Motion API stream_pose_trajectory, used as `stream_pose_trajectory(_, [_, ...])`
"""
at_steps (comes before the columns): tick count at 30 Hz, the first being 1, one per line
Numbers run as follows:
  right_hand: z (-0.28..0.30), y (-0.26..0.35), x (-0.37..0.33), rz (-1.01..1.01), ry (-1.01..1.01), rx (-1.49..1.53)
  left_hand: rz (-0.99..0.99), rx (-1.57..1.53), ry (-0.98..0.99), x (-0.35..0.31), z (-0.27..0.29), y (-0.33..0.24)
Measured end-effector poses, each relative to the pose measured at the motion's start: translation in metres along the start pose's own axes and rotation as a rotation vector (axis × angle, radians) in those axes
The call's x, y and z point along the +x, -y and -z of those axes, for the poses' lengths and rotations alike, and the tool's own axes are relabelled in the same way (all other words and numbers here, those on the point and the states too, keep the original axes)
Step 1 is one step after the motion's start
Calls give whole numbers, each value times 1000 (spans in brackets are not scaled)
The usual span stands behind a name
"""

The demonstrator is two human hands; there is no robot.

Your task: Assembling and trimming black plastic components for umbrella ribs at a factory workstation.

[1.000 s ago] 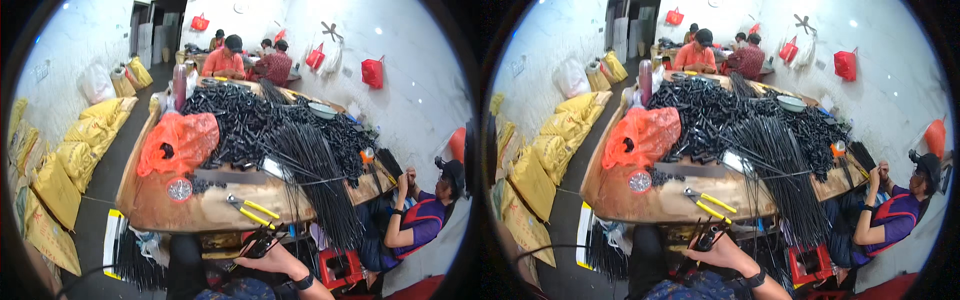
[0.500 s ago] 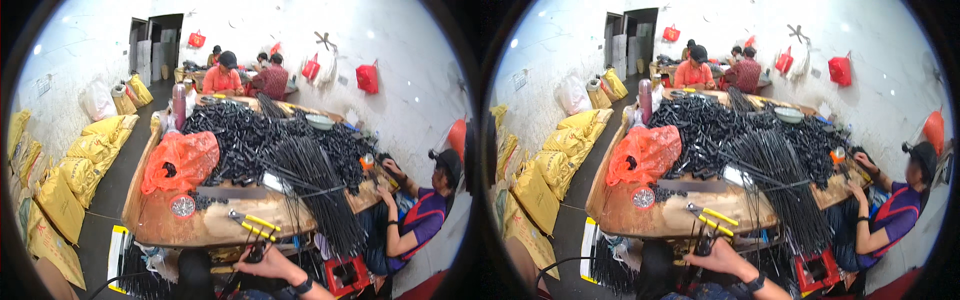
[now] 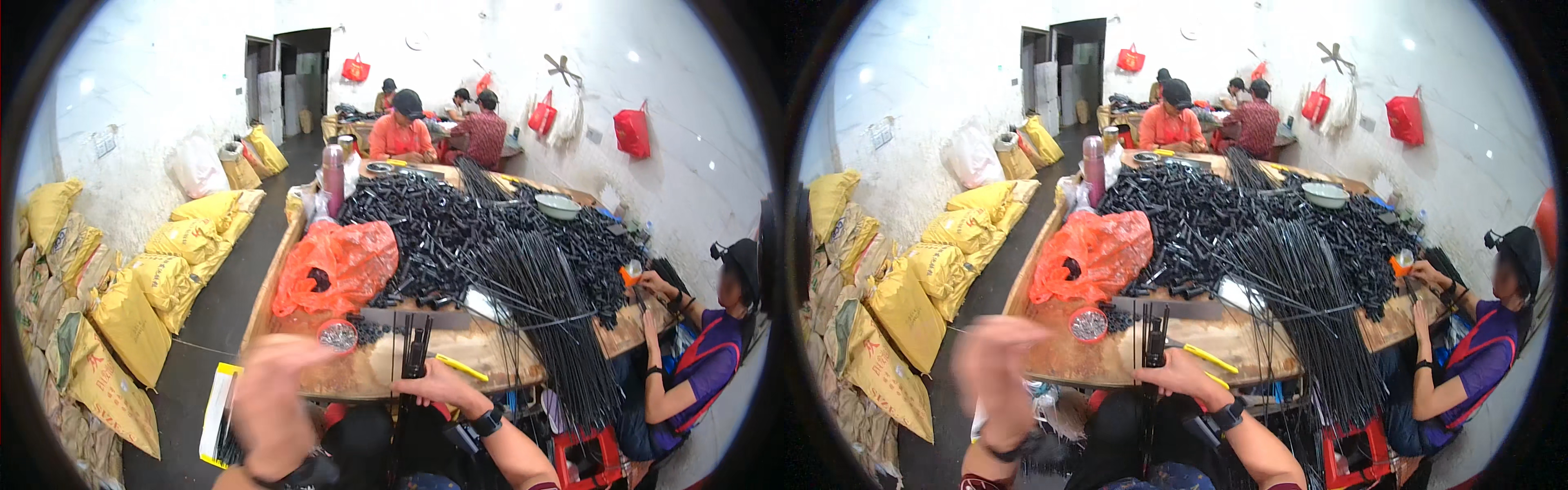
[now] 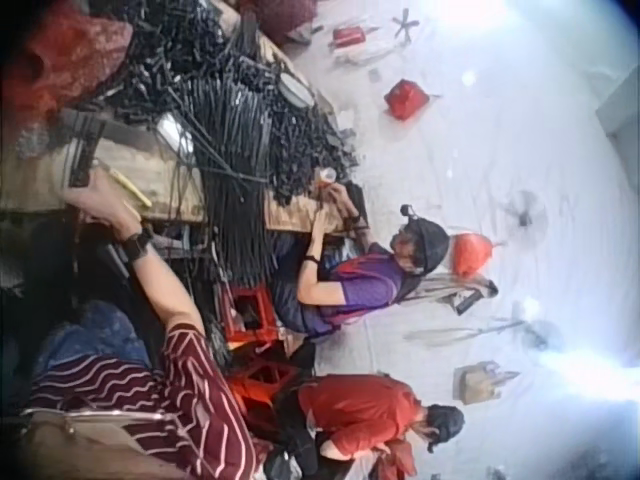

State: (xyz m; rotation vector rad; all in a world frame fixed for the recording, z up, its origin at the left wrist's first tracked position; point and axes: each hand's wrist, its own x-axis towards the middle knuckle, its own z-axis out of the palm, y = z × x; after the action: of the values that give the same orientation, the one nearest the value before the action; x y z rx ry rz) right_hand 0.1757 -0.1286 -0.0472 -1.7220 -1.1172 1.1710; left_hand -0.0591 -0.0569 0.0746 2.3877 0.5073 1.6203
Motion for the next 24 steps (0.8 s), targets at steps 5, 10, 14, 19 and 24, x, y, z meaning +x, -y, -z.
stream_pose_trajectory(5, [-15,14,5,43,64,-67,777,-670,324,-38,-110,52])
stream_pose_trajectory(10, [-11,11,8,68,-42,-91,933,-1068,451,-28,-144,62])
stream_pose_trajectory(14, [0,20,6,206,-12,-266,952,-1121,476,-32,-149,72])
stream_pose_trajectory(19, [11,-1,7,220,8,253,887,-1185,473,-39,-158,83])
stream_pose_trajectory(24, [13,0,10,215,-93,246,896,-1127,454,-41,-158,84])
